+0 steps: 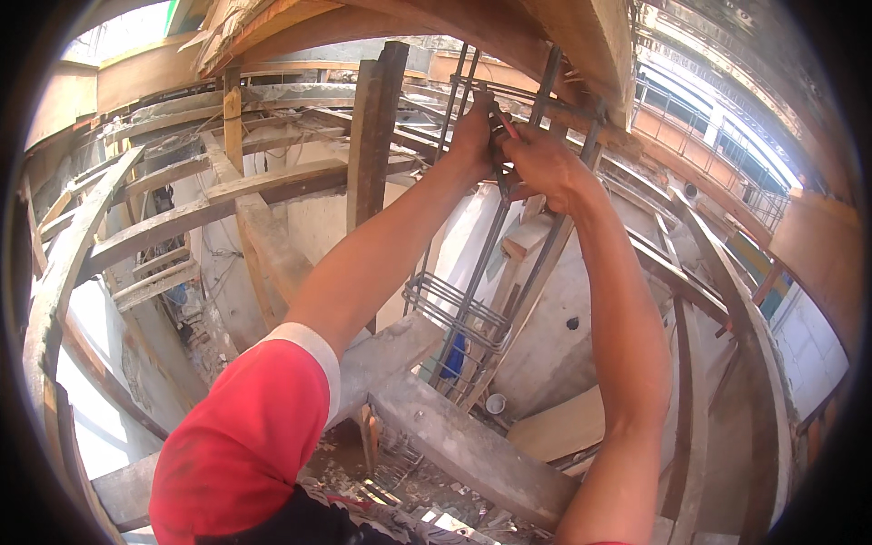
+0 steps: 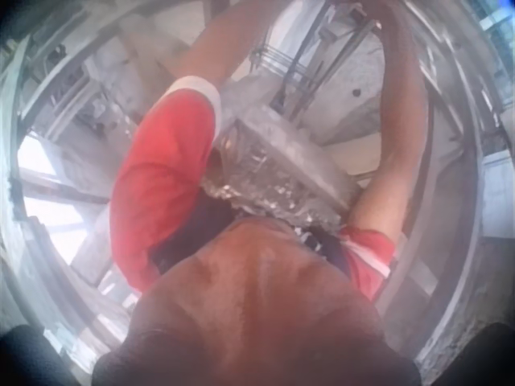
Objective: The person uses pliers to tighten and secure metal rods and clamps on a vertical scaffolding structure. They repeatedly adjust the position of the rods and tighten the clamps to ensure stability.
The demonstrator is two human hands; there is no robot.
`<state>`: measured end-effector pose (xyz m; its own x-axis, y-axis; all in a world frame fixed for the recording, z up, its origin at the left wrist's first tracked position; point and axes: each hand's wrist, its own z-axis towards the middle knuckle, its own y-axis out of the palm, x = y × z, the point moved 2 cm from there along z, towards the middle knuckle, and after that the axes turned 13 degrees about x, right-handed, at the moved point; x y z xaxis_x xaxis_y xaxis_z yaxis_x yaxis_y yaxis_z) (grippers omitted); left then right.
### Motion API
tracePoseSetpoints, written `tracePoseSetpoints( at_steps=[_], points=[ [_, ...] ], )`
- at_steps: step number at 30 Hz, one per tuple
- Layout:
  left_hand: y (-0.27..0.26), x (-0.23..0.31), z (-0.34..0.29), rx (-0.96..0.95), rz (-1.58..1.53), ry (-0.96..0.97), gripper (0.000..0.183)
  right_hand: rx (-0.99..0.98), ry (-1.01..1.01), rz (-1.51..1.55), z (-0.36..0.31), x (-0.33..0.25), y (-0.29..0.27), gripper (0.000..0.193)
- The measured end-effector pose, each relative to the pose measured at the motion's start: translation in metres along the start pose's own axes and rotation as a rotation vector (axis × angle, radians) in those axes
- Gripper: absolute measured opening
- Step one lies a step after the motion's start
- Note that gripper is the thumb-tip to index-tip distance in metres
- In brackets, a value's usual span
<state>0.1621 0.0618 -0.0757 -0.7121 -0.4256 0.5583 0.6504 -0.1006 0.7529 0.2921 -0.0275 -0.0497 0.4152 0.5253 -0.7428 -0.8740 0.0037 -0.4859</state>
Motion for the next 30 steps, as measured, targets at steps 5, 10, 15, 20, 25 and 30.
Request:
tracePoseSetpoints(
  at_steps=[5,10,15,20,25,30],
  points=[
    [0.0,0.0,0.007,0.014,-0.115,-0.072,0.059,0.049,-0.153,-0.374,0.007,-0.011,0.004,0.032],
    [0.015,-0.002,-0.003,0.043,-0.323,0.001,0.036,0.079,-0.365,-0.628,0.01,-0.025,-0.008,0.03],
    [0.019,-0.007,0.018,0.022,-0.303,0.073,0.025,0.228,-0.408,-0.502,0.016,-0.003,-0.007,0.029],
    [0.019,0.013,0.009,0.23,-0.014,0.053,0.028,0.762,-0.957,-1.047,-0.034,0.009,0.023,0.027],
    [0.025,0.007,0.007,0.162,-0.08,0.06,0.032,0.773,-1.103,-1.305,-0.026,0.015,0.013,0.032],
    [0.011,-0.009,0.013,-0.155,-0.442,-0.1,0.036,0.725,-0.973,-1.288,-0.02,0.015,0.009,0.037]
  ],
)
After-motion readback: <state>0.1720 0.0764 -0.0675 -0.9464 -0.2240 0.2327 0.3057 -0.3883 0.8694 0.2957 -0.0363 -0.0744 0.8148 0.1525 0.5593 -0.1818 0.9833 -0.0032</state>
